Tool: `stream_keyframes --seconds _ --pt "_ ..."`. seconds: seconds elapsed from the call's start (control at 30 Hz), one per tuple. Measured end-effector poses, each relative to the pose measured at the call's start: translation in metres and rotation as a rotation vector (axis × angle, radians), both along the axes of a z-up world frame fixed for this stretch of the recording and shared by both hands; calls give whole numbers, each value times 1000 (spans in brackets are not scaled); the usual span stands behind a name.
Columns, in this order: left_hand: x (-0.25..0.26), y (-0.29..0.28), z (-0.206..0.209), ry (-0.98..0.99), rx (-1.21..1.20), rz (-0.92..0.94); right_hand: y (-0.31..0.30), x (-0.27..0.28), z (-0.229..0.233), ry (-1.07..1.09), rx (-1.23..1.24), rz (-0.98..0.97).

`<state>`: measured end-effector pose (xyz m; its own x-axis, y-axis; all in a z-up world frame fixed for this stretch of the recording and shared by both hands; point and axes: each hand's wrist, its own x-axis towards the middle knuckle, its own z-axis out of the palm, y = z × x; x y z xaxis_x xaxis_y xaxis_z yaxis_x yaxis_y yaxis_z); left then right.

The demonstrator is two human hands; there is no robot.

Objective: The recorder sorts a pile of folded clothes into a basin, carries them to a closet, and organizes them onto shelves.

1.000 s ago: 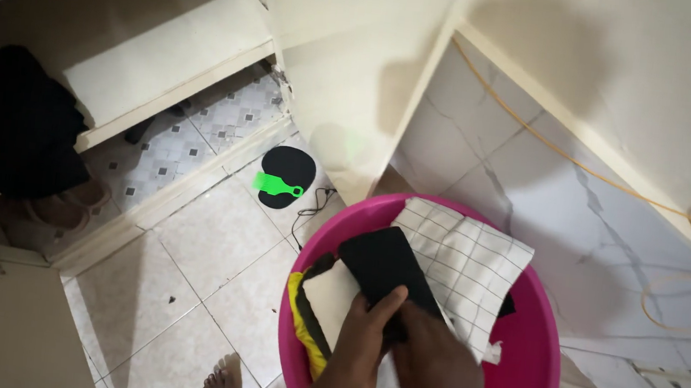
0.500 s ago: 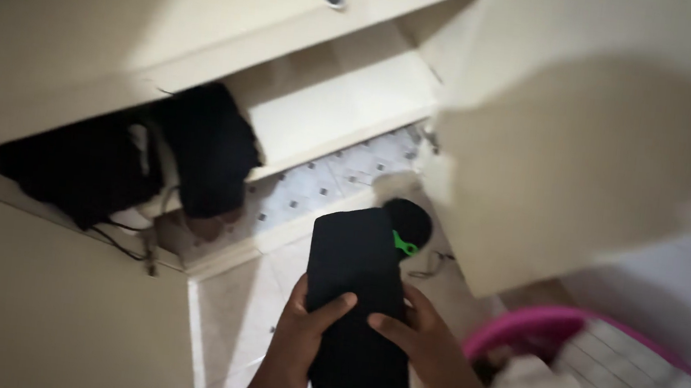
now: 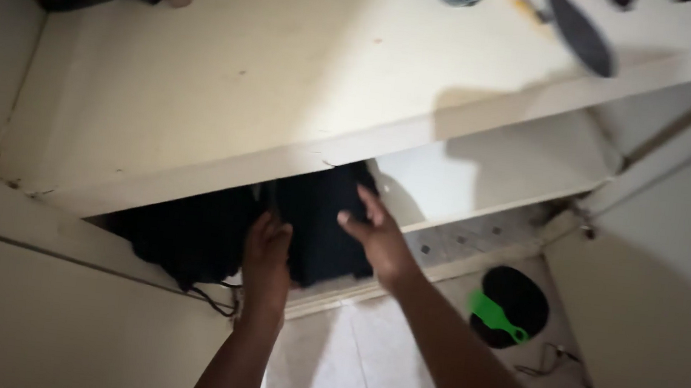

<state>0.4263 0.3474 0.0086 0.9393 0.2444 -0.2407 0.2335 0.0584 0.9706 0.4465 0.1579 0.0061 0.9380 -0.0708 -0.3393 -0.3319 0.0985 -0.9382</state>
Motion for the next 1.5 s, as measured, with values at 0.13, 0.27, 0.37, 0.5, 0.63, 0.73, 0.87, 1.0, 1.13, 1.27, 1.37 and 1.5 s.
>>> stream_keyframes --seconds 0.13,0.27,0.37,0.5,0.63,0.73,0.87,1.0,1.13,1.27,1.37,1.5 --pt "38 11 -74 42 110 -93 7 64 -62 -173 -316 -24" --pt "61 6 -98 177 478 -274 23 62 -25 -237 -1146 -119" --pt "75 10 -143 -63 653 -335 10 68 -33 -333 -918 -181" --pt "89 3 -110 -44 437 -267 19 93 -89 -400 -794 -47" --pt "103 8 -180 29 743 -319 38 83 -63 -351 -1226 63" --pt "110 9 -175 -325 1128 -259 50 79 -22 -424 -951 -102" --pt "96 -16 -82 -269 497 -57 46 89 -51 -584 -649 12" --pt "109 -9 -104 -375 368 0 54 95 -48 -559 -781 -26" --pt "106 -8 -99 -362 834 -143 57 94 -39 -751 -834 -10" --pt "68 -25 -20 -115 530 -228 45 51 2 -416 -701 -143" --pt "16 -48 4 -395 837 -241 12 -9 -29 -450 -657 -318" --pt "-76 -93 40 -391 652 -433 -31 -114 7 -192 -544 -252"
